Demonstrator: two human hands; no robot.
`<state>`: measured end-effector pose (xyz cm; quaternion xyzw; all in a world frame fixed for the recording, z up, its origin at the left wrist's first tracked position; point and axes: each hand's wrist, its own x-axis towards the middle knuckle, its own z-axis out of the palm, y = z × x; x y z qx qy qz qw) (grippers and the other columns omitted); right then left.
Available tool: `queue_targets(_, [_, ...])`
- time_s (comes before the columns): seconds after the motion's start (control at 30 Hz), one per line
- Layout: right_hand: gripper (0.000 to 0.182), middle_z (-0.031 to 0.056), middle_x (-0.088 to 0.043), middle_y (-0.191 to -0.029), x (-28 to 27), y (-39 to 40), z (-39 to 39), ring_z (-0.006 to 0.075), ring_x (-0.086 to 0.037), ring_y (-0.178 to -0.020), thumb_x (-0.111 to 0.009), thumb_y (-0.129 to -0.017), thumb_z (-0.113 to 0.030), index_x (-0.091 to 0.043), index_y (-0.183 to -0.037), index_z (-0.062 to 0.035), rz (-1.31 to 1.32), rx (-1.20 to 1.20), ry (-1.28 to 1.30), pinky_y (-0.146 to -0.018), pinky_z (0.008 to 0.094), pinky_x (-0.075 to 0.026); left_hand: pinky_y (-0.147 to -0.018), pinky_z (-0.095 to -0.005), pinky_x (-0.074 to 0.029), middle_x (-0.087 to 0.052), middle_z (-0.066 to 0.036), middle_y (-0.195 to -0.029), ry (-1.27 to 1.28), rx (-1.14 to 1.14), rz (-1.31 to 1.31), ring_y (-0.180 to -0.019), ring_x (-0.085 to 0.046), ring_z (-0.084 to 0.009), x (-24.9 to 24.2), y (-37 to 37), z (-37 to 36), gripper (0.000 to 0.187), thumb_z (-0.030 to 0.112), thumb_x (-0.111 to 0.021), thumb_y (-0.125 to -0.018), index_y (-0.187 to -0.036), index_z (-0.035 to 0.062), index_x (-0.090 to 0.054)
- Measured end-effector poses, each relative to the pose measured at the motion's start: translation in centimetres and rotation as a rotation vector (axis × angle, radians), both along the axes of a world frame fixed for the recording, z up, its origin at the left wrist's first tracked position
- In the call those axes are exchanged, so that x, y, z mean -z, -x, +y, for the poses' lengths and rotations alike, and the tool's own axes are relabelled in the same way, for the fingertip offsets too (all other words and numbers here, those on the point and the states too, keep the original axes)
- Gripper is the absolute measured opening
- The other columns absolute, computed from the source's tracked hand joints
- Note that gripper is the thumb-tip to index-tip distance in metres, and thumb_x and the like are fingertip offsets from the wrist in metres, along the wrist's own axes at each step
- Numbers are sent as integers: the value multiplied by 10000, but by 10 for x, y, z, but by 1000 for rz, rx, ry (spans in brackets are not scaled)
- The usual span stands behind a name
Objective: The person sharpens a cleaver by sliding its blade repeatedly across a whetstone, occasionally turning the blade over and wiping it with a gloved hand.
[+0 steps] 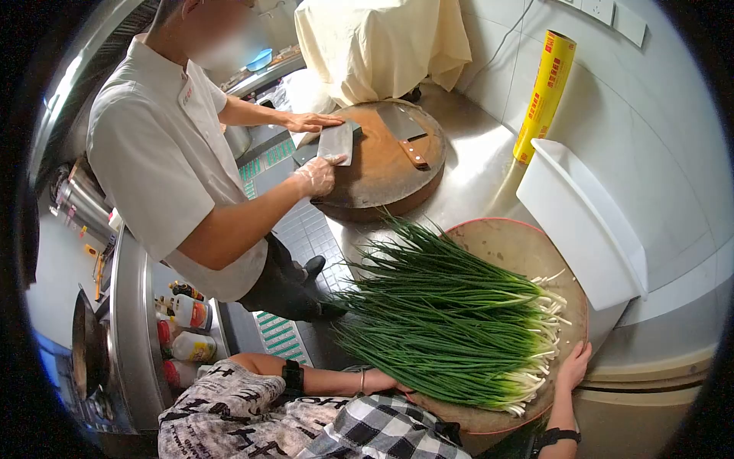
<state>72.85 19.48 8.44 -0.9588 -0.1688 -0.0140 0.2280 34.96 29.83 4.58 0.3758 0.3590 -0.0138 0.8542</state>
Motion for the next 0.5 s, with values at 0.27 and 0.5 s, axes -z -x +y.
queue_targets(0.27, [515, 208, -515, -877, 8, -16, 1, 370, -473, -816, -220, -793, -448, -477, -915, -19, 42, 89, 215, -681, 432, -365, -776, -273, -362, -489, -77, -1014, 27, 16, 8, -901, -449, -174, -3, -2, 1, 391, 128, -567, -693, -1054, 41, -447])
queue_targets(0.5, [486, 213, -518, -846, 16, -24, 0, 369, -484, -782, -237, -803, -414, -477, -868, 3, -18, 43, 228, -657, 437, -372, -777, -271, -362, -485, -75, -1020, -4, 44, 6, -903, -449, -171, 1, 1, -1, 399, 113, -571, -688, -1060, 41, -443])
